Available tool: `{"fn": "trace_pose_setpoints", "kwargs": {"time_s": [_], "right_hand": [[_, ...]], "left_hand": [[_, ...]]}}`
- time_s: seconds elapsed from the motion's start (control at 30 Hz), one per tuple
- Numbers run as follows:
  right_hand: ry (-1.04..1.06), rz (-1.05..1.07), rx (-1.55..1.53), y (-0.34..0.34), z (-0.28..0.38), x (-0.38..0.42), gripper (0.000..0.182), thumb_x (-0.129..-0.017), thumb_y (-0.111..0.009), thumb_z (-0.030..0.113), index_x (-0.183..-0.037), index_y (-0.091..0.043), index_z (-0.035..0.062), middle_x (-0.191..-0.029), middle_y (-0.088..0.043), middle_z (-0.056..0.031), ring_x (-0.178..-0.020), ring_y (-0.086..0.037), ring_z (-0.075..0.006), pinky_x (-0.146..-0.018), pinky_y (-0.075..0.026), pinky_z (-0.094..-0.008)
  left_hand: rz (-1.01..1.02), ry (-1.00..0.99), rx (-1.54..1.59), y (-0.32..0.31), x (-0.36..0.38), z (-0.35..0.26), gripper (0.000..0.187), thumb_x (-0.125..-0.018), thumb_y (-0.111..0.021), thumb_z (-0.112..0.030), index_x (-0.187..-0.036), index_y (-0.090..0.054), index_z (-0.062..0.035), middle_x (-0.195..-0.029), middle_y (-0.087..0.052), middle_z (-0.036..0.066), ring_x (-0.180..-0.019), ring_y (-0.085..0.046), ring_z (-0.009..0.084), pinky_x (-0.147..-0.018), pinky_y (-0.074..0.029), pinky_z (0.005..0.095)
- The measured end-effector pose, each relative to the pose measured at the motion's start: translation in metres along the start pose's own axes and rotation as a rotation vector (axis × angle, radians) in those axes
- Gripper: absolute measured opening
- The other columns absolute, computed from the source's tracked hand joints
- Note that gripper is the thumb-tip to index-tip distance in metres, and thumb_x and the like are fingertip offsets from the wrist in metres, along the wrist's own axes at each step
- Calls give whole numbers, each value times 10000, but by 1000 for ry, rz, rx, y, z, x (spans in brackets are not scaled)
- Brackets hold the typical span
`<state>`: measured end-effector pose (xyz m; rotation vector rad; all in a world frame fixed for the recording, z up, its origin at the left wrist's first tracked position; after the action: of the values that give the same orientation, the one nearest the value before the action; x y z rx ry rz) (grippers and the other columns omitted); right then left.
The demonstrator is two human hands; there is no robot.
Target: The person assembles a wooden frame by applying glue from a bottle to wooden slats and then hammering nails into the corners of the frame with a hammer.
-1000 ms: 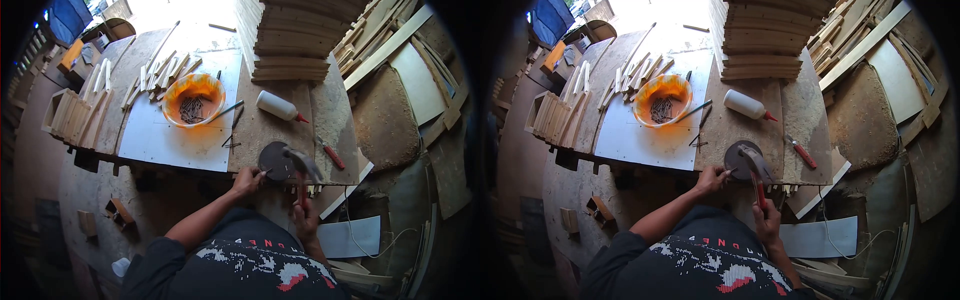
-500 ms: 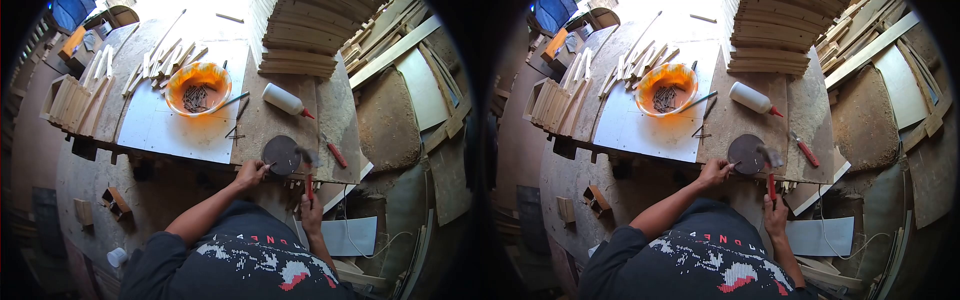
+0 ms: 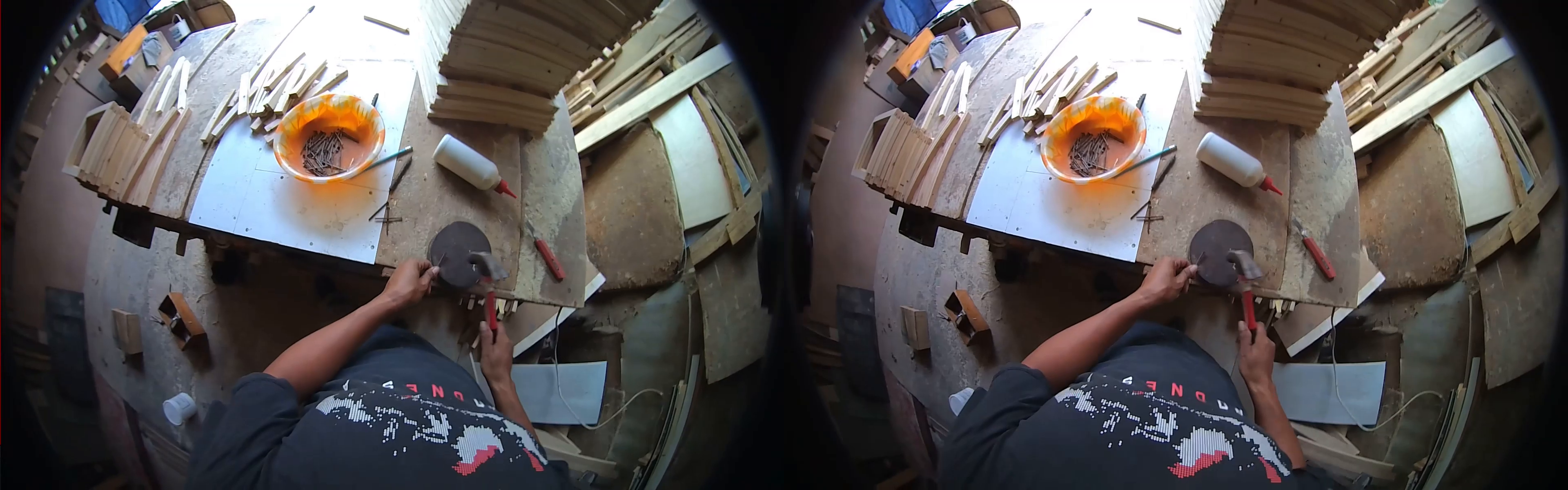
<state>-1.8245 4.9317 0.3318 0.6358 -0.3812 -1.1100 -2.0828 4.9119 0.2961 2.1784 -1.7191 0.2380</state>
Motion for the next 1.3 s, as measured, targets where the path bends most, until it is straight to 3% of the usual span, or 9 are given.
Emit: {"fn": "trace_pose_setpoints", "kwargs": {"time_s": [0.13,0.23,0.47,0.57,0.77,0.9,1.0,1.13,1.3], "right_hand": [[-111,-69,-380,30,39,-17,393,-978,-542,431,-933,-547,41,-613,-456,19,-507,-422,-87,-471,-327,-241],[-11,-167,-629,53,79,-21,403,-967,-560,439,-938,-525,39,-631,-435,32,-510,-396,-44,-457,-311,-214],[313,-252,-669,60,124,-12,457,-921,-598,514,-940,-477,74,-698,-435,12,-502,-389,-42,-398,-287,-188],[261,-119,-599,39,86,-11,411,-959,-565,440,-877,-507,41,-623,-485,-27,-477,-441,-110,-447,-344,-267],[-147,263,265,12,41,-21,332,-966,-567,343,-961,-546,11,-623,-556,-140,-548,-571,-225,-535,-430,-372],[80,90,-103,33,89,-25,375,-972,-555,370,-1010,-568,-3,-615,-528,-98,-556,-523,-169,-516,-400,-333],[279,-59,-468,54,113,-15,451,-956,-540,498,-907,-555,49,-640,-471,3,-501,-440,-90,-431,-329,-264],[602,-177,-727,37,114,-9,506,-927,-558,545,-782,-487,65,-598,-400,-10,-476,-390,-100,-408,-282,-236],[6,183,122,12,36,-21,453,-975,-525,436,-832,-518,5,-609,-536,-43,-514,-524,-220,-508,-406,-364]], "left_hand": [[28,15,-33,3,0,-4,334,-1008,-514,-264,-802,-598,-14,-603,-563,20,-571,-522,101,-561,-427,299],[95,-30,-24,7,0,-4,364,-1021,-480,-283,-786,-574,-21,-625,-543,25,-594,-504,101,-567,-425,305],[140,-65,24,4,-4,14,378,-1028,-438,-283,-775,-531,-18,-626,-523,42,-575,-486,144,-580,-427,332],[103,-57,53,0,-4,19,383,-1030,-433,-289,-776,-529,-18,-625,-518,41,-573,-483,152,-578,-424,341],[64,-39,-12,0,0,14,383,-1035,-435,-307,-790,-529,-27,-643,-509,17,-596,-465,114,-585,-414,301],[55,-33,14,-1,0,14,378,-1036,-433,-302,-793,-522,-27,-634,-499,19,-593,-464,115,-585,-413,303],[46,-23,42,-2,2,11,375,-1038,-429,-296,-787,-516,-31,-625,-492,17,-590,-462,115,-584,-411,301],[29,-53,83,-5,1,15,395,-1031,-438,-290,-753,-527,-24,-602,-509,30,-547,-471,132,-545,-407,330],[-20,-72,-47,-5,2,15,375,-1022,-452,-288,-801,-552,-1,-618,-527,78,-576,-504,170,-583,-427,373]]}}
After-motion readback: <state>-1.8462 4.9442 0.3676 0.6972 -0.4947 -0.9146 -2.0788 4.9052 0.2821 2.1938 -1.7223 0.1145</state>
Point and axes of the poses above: each hand's wrist, its own x-axis away from the middle knuckle, its own y-axis out of the back of the hand, z = x × y, the point moved 1 cm from there along -x, towards the middle knuckle
